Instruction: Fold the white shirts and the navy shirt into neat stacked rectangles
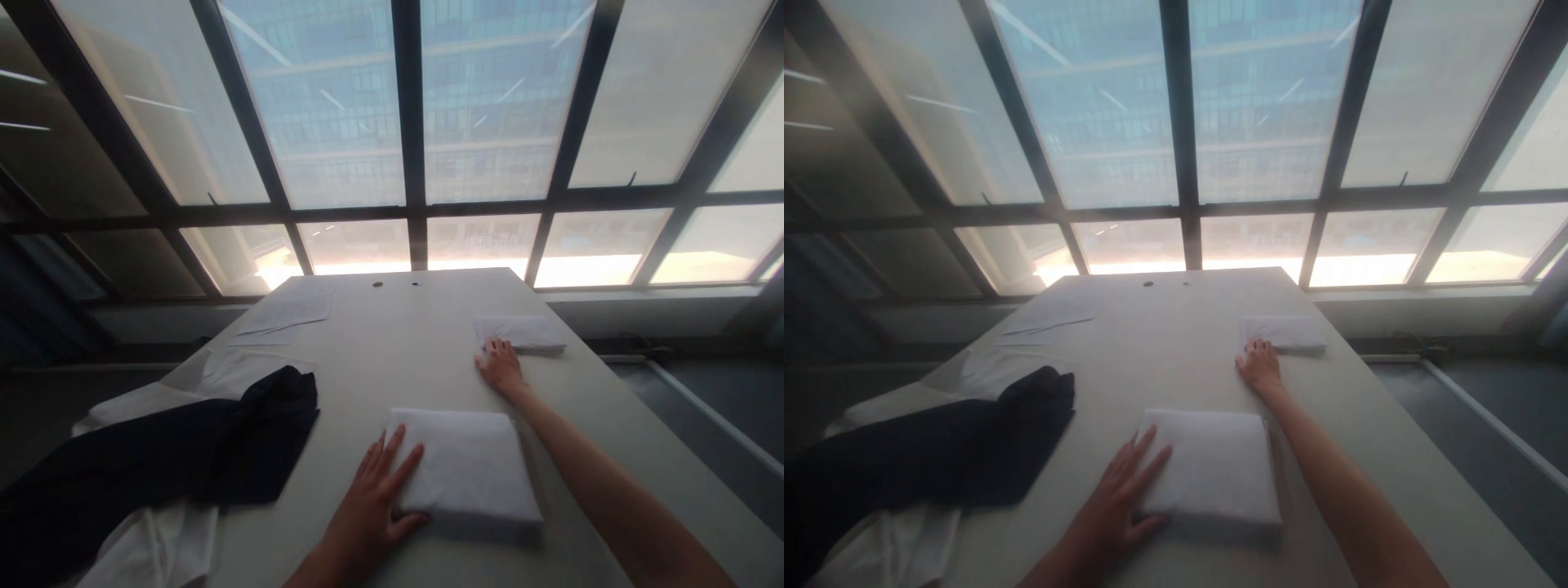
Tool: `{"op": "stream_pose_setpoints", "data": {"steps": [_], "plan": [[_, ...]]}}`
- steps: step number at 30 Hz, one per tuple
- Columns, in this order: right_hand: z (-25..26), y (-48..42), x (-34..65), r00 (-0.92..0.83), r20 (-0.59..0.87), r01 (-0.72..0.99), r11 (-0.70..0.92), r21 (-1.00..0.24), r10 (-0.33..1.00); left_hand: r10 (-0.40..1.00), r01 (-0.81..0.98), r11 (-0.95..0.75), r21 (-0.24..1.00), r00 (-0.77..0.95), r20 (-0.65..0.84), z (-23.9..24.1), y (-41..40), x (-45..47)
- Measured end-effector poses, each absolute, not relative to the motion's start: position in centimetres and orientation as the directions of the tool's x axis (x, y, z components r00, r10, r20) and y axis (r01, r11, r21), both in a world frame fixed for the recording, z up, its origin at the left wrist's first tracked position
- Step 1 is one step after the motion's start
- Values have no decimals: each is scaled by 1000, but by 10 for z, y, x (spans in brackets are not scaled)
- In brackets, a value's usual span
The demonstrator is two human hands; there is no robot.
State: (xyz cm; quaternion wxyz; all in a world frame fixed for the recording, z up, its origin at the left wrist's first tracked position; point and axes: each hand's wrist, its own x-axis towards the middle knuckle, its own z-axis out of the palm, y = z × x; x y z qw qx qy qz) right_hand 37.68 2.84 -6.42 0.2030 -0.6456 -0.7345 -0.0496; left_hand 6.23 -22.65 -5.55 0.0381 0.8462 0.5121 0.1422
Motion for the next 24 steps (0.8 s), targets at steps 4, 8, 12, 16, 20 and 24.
{"op": "stream_pose_setpoints", "data": {"steps": [4,8,12,16,20,24], "plan": [[-65,20,372,-83,386,955,184,-234,919,875,855,-476,208,435,212,-58,-225,62],[-66,11,375,-8,458,892,213,-398,889,873,846,-482,230,439,214,-59,-225,60],[-72,-32,380,255,403,675,137,-725,879,894,839,-442,317,382,235,-65,-226,61],[-87,-116,391,261,260,474,112,-874,930,953,822,-297,486,219,211,-78,-231,59],[-96,-195,396,130,74,370,21,-929,989,985,757,-169,631,102,140,-77,-232,51],[-82,-223,398,30,-63,258,-68,-964,998,996,552,0,834,73,-48,-50,-222,49]]}}
